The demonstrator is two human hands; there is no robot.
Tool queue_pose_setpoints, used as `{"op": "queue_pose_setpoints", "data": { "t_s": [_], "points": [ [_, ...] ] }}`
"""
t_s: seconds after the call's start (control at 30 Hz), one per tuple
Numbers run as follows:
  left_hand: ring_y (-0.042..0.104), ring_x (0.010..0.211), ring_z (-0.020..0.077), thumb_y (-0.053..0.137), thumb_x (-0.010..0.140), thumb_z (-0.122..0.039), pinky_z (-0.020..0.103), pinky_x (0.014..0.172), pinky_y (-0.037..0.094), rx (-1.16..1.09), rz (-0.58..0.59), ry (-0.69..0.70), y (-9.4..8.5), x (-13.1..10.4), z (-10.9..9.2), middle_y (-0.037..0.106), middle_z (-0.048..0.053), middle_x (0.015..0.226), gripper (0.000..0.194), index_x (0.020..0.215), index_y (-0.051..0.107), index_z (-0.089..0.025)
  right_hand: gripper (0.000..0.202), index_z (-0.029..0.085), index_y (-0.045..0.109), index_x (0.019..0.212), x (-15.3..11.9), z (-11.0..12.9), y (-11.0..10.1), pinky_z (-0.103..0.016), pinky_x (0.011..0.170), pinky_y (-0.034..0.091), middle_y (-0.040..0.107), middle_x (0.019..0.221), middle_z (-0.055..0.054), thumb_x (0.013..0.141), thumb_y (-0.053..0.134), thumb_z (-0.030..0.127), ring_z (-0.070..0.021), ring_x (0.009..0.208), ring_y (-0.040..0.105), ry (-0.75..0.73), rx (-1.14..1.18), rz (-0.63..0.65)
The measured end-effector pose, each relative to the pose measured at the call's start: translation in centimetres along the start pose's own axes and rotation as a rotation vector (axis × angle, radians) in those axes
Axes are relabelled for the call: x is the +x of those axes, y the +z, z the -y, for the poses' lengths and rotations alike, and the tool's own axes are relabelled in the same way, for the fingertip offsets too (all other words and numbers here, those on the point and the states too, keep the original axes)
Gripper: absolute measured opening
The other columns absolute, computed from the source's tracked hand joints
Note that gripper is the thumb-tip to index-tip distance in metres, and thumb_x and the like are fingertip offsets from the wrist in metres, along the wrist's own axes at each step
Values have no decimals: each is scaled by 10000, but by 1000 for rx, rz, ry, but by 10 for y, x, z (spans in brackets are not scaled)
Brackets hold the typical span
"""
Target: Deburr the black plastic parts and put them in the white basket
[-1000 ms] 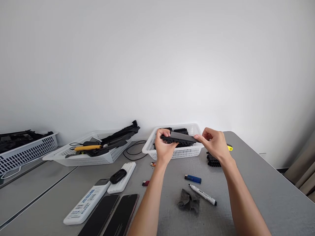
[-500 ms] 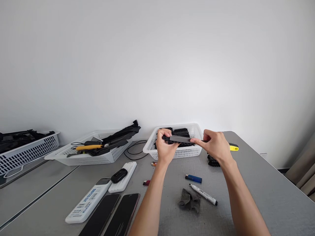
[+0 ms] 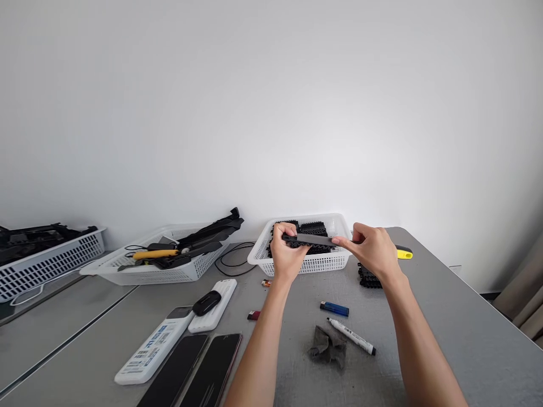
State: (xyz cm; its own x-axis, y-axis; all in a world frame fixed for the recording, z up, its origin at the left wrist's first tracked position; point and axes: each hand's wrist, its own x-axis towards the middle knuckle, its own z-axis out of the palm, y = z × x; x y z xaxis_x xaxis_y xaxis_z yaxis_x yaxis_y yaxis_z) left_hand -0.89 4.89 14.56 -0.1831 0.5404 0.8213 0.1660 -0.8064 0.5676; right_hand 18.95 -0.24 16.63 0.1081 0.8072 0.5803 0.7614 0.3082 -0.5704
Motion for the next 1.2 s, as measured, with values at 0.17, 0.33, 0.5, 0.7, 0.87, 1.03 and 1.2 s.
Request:
{"op": "queue_pose_setpoints", "data": {
  "t_s": [0.17,0.33,0.5,0.7,0.87,1.03,1.2],
  "points": [
    [463,758,126,692,561,-51,253,719,392,-50,-18,31,0,0,-2,457,-29,815,454,798,353,-239,669,210,298,593,0,4,3,-255,471,172,367,494,22,791,548,798,-112,503,251,-13,-1,13],
    [468,754,124,654,541,-21,250,711,399,-67,-44,8,-6,4,4,456,-28,815,447,798,359,-236,658,213,307,594,2,-9,-4,-255,472,188,394,494,15,797,549,789,-119,499,273,0,-41,-27],
    [468,743,128,690,564,-66,259,710,395,-14,9,-3,-1,1,2,463,-27,812,444,805,360,-237,658,215,306,594,0,-4,-3,-250,471,190,388,487,14,800,535,797,-114,490,272,-30,-28,-50],
    [466,746,129,706,561,-90,260,710,395,-26,-13,-12,1,0,-3,457,-28,811,450,794,352,-238,669,210,304,588,0,1,2,-251,465,186,387,510,19,786,541,803,-113,504,275,3,3,25],
    [461,737,122,679,539,-39,250,703,398,-71,-41,-37,-4,3,1,451,-29,810,465,793,345,-238,661,209,310,593,3,-13,-7,-250,469,185,405,528,14,783,571,786,-120,526,282,15,4,21],
    [466,760,126,691,559,-44,249,713,399,-41,9,-8,3,-1,-2,458,-28,828,463,810,354,-239,662,207,304,596,1,-5,-3,-247,480,195,383,522,24,787,563,785,-113,522,273,5,55,30],
    [469,754,121,682,548,-28,246,717,399,-55,-22,8,3,-1,-1,456,-33,821,462,802,356,-237,664,209,296,598,1,-2,-2,-251,478,187,375,511,25,787,562,787,-115,519,269,3,2,28]
  ]
}}
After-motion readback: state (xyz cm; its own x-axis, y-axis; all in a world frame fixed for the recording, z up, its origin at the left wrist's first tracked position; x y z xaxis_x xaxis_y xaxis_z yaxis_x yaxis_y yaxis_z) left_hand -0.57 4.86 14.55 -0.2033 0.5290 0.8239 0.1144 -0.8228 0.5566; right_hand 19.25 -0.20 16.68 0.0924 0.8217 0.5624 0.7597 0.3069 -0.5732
